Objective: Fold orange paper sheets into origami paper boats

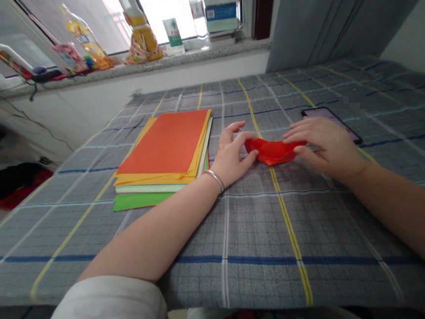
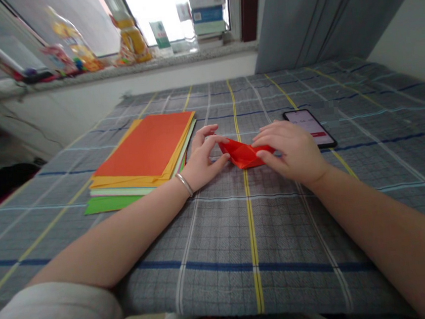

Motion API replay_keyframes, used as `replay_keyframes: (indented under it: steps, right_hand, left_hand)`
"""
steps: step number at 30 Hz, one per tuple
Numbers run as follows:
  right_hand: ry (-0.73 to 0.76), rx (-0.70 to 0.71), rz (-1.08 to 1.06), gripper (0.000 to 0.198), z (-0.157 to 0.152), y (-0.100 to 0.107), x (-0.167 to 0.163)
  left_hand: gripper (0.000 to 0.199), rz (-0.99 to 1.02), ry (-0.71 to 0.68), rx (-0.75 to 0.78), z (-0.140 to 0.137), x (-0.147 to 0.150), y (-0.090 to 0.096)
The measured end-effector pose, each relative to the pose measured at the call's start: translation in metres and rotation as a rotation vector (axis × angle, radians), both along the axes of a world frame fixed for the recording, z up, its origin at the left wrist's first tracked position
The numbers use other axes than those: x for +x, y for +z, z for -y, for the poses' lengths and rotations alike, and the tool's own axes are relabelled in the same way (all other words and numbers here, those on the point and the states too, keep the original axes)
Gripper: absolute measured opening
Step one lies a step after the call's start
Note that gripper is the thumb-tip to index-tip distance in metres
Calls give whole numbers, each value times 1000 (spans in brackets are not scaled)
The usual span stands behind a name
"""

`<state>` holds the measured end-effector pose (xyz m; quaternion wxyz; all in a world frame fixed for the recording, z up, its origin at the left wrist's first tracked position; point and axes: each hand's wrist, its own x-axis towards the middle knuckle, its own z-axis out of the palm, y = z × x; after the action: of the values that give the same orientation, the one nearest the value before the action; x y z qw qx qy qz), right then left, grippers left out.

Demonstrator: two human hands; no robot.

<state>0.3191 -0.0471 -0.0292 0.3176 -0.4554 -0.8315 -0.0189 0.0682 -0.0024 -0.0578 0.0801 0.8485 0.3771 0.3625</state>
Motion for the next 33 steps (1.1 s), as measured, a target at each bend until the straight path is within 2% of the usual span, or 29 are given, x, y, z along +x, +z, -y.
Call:
replay_keyframes:
  steps: [2,4,6,8,11,14,17,20,23,25,29,33]
  right_hand:
    - [-92,1,-168,35,0,0,0]
    - [-150,-76,-306,36,-5,-5,1]
    - [-177,-230,-432,38,-13,-14,3]
    - [-211,-454,-539,38,-22,-23,4]
    - [-146,-638,-663,46,-29,-32,5]
    - [-57,-703,-787,71,-28,-33,3]
    - [14,-714,-800,84,-23,-30,-4]
    - [86,-656,-763,75,-17,-26,-17]
    - [108,-635,-817,67,-11,-24,-32]
    - [98,-649,-884,60,-8,-24,-39]
    - [139,-673,-1002,39,-7,-22,-43]
    - [198,-674,-983,31,-6,-17,-43]
  left_hand:
    - [34,25,33,-18,-1,0,-1]
    - [36,23,47,-15,-1,-1,-1]
    - [34,-20,16,25,1,-2,1]
    - [28,-99,-44,98,4,-3,3]
    - [18,-248,-105,192,6,-2,6]
    - [12,-279,-126,179,5,0,7]
    - [14,-95,-85,49,2,3,7]
    - [22,279,-62,-216,-1,9,4]
    - [33,670,-201,-526,-3,17,0]
    - [39,826,-306,-684,-2,20,-2]
    - [44,862,-387,-909,4,23,-1]
    - [46,809,-436,-935,8,22,4]
